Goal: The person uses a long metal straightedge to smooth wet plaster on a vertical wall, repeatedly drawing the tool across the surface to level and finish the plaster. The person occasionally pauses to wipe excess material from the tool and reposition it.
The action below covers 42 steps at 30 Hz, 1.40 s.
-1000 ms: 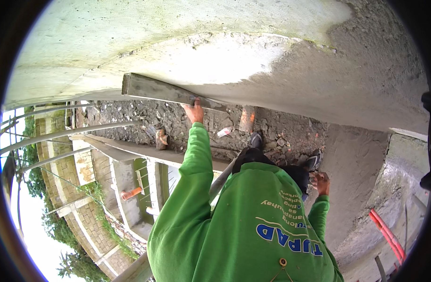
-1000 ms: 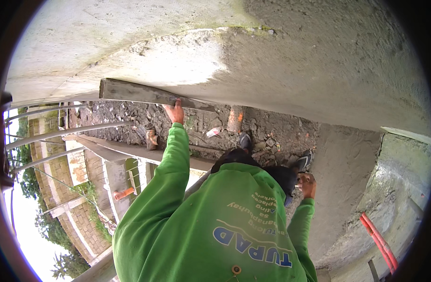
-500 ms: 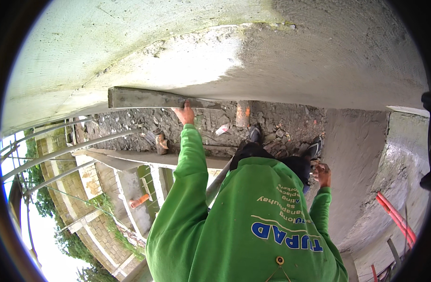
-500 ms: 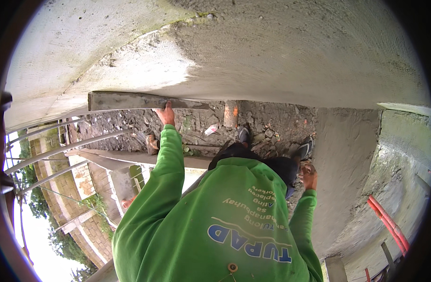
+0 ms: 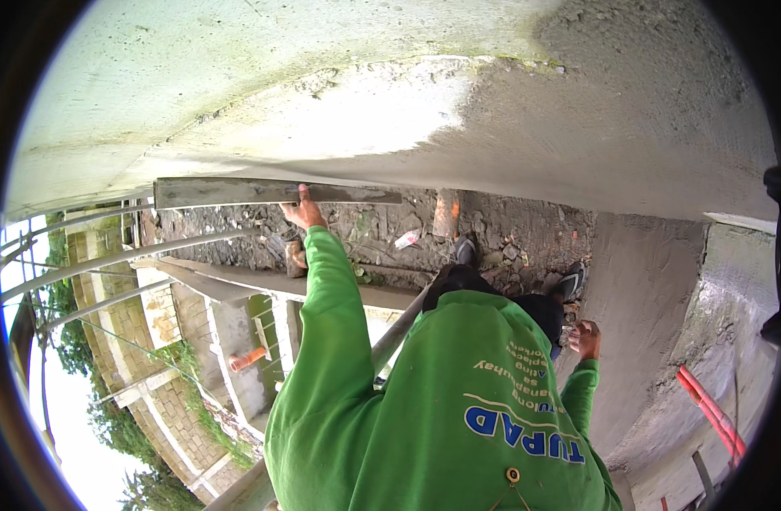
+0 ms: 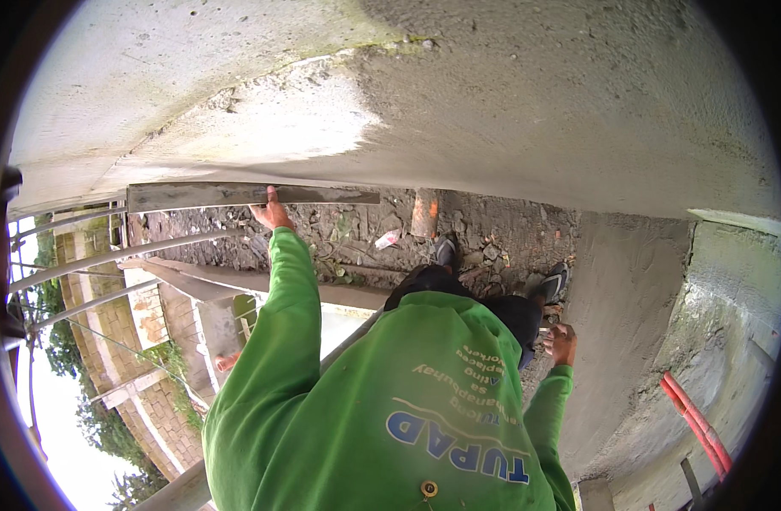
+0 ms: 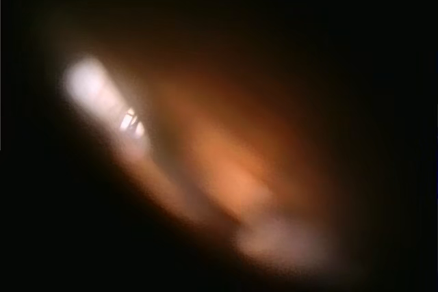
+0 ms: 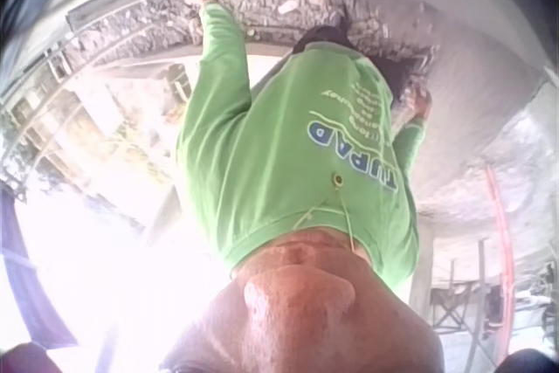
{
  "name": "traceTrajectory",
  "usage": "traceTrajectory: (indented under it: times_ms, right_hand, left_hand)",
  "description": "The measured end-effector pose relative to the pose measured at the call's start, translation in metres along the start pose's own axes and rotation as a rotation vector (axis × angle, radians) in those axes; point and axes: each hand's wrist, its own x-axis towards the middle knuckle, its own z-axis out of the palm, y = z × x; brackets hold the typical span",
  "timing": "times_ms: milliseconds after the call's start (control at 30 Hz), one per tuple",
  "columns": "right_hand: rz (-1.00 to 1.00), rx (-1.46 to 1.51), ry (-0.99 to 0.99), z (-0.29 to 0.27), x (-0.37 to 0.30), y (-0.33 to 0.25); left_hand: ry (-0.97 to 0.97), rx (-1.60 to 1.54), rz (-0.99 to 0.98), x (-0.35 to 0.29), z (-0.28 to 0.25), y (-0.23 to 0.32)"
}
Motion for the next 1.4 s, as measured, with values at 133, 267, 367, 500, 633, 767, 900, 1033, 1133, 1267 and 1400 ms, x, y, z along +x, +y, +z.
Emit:
traceTrajectory:
  times_ms: [133, 267, 367, 500, 633, 767, 900, 1033, 1133, 1267, 1400]
  right_hand:
    - [-0.003, -0.060, 0.017, -0.002, 0.007, 0.000]
    - [-0.039, -0.100, 0.005, 0.008, 0.010, -0.012]
    - [-0.080, -0.187, -0.076, 0.020, 0.017, -0.034]
    - [-0.109, -0.219, -0.083, 0.014, -0.007, -0.073]
    - [-0.094, -0.211, 0.024, -0.023, -0.010, -0.079]
    - [-0.037, -0.235, 0.101, -0.051, -0.004, -0.078]
    - [-0.037, -0.361, -0.006, -0.040, 0.005, -0.098]
    - [-0.149, -0.378, -0.050, -0.025, 0.005, -0.148]
    - [-0.194, -0.333, -0.024, -0.029, 0.006, -0.168]
    - [-0.129, -0.292, 0.063, -0.038, 0.011, -0.154]
    - [-0.109, -0.369, -0.075, -0.025, 0.011, -0.130]
  left_hand:
    - [0.015, -0.044, 0.017, 0.025, 0.001, 0.018]
    - [0.150, 0.063, 0.006, -0.002, 0.031, 0.021]
    - [0.107, 0.051, 0.025, -0.032, 0.036, -0.021]
    - [0.047, 0.023, 0.066, -0.030, 0.033, -0.040]
    - [0.077, -0.118, 0.047, 0.026, 0.015, -0.006]
    - [0.303, -0.052, 0.031, 0.016, 0.028, -0.008]
    - [0.170, 0.036, 0.037, -0.035, 0.037, -0.043]
    - [0.013, -0.154, 0.061, -0.001, 0.021, -0.026]
    - [0.152, -0.197, 0.078, 0.035, 0.010, 0.004]
    - [0.395, 0.064, 0.105, 0.009, 0.041, 0.001]
    - [0.118, -0.024, 0.019, -0.047, 0.043, -0.041]
